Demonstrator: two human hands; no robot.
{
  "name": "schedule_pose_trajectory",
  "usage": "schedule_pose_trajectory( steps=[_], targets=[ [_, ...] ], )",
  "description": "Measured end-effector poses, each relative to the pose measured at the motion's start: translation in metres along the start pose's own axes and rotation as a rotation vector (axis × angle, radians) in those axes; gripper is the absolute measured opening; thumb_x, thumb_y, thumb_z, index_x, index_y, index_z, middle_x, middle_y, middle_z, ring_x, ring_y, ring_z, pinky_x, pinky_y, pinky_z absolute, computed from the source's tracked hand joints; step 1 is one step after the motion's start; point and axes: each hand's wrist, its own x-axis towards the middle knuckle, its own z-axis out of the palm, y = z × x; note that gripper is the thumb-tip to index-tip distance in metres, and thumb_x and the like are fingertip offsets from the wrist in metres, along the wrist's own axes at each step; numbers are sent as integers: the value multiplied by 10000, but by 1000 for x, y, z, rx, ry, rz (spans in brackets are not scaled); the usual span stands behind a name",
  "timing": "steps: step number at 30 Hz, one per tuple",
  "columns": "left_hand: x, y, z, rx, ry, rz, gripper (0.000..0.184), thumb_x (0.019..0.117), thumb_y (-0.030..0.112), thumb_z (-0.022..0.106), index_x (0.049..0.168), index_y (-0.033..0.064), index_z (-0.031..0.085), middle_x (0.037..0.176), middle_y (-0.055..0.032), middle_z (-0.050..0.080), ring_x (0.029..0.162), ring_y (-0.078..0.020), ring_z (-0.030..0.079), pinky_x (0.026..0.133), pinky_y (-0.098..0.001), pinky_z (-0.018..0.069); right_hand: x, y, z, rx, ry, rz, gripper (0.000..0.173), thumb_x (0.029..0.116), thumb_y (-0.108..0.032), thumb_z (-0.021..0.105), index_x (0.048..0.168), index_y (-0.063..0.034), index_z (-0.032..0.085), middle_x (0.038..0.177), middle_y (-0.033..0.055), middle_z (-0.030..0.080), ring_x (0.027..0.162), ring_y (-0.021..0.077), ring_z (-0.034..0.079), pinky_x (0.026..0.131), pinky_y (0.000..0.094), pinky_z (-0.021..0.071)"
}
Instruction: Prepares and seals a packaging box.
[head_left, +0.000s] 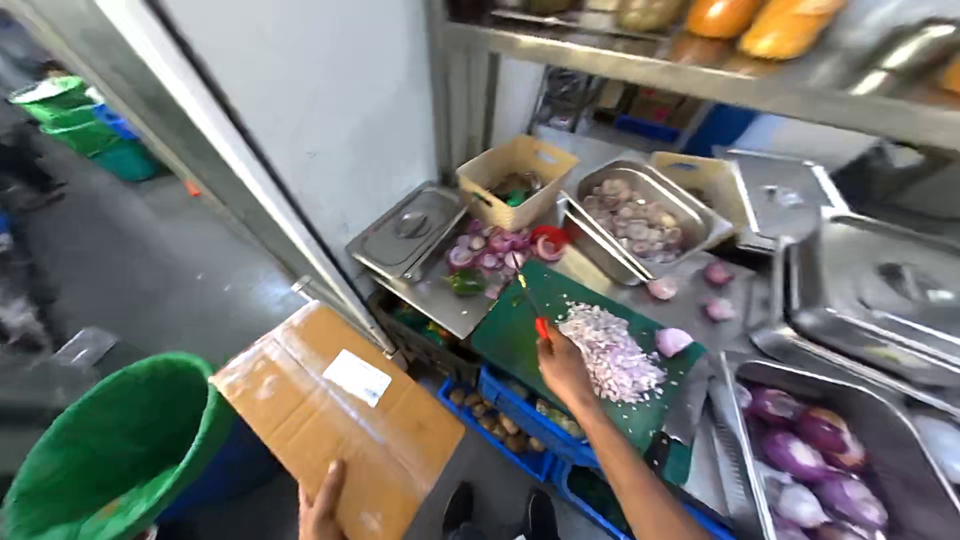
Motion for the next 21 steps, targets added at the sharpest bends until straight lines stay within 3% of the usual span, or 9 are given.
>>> schedule_pose_trajectory(
  steps=[3, 6, 8, 10, 12, 14, 16, 19, 21],
  targets=[
    [-9, 18, 13, 53, -192, -49, 565, 1012, 172, 503, 1482, 1, 240, 1036, -45, 683, 864, -69, 717, 775, -295, 632, 46, -7, 43, 41, 144, 117, 572, 1059, -226, 488, 1600, -125, 332, 1378, 319, 526, 1154, 479, 609, 925, 626, 523],
    [-2, 29, 41, 104, -367, -96, 659, 972, 155, 604, 1526, 2, 282, 1140, -143, 685, 932, -185, 730, 798, -385, 641, 71, -15, 47, 74, 238, 116, 584, 1025, -273, 560, 1556, -82, 408, 1490, 346, 416, 1254, 529, 531, 989, 646, 487],
    [7, 33, 59, 115, -465, -85, 767, 892, 150, 689, 1536, 0, 299, 1193, -193, 678, 965, -264, 737, 789, -430, 654, 34, -30, 29, 185, 341, -77, 527, 1011, -316, 609, 1471, -73, 533, 1511, 258, 456, 1261, 440, 559, 987, 614, 508],
    [11, 34, 81, 93, -600, -84, 816, 862, 141, 732, 1530, -17, 291, 1197, -218, 669, 967, -300, 736, 782, -448, 659, -30, -41, 6, 273, 325, -310, 555, 984, -401, 652, 1491, -211, 531, 1523, 87, 493, 1248, 268, 602, 932, 530, 568],
    [-2, 31, 104, 88, -724, -118, 831, 853, 149, 743, 1525, -29, 289, 1191, -223, 670, 962, -304, 736, 778, -445, 659, -77, -37, -1, 179, 288, -358, 648, 861, -464, 786, 1457, -314, 582, 1537, -19, 477, 1331, 203, 537, 998, 530, 552],
    [-29, 29, 128, 92, -823, -163, 845, 837, 157, 749, 1521, -30, 289, 1184, -220, 669, 954, -294, 738, 767, -436, 660, -108, -19, -10, 33, 351, -282, 606, 866, -460, 768, 1429, -294, 617, 1615, -40, 399, 1403, 210, 478, 1066, 513, 503],
    [-62, 20, 149, 106, -909, -172, 875, 815, 163, 773, 1522, -31, 296, 1210, -216, 655, 979, -278, 731, 786, -420, 657, -137, 2, -39, -120, 385, -161, 613, 915, -429, 716, 1481, -245, 569, 1660, -35, 334, 1447, 232, 431, 1112, 503, 455],
    [-116, 0, 170, 204, -1063, -89, 931, 772, 207, 827, 1519, -26, 322, 1272, -190, 633, 1071, -232, 700, 864, -373, 635, -185, 35, -93, -159, 308, 73, 738, 917, -346, 728, 1573, -191, 427, 1701, 41, 225, 1413, 286, 477, 1068, 518, 496],
    [-156, -10, 177, 275, -1170, -54, 939, 767, 195, 840, 1519, -29, 323, 1298, -194, 620, 1092, -218, 693, 888, -360, 627, -221, 68, -125, -74, 289, 170, 907, 865, -310, 796, 1621, -186, 310, 1702, 122, 177, 1348, 331, 535, 1015, 539, 529]
  ],
)
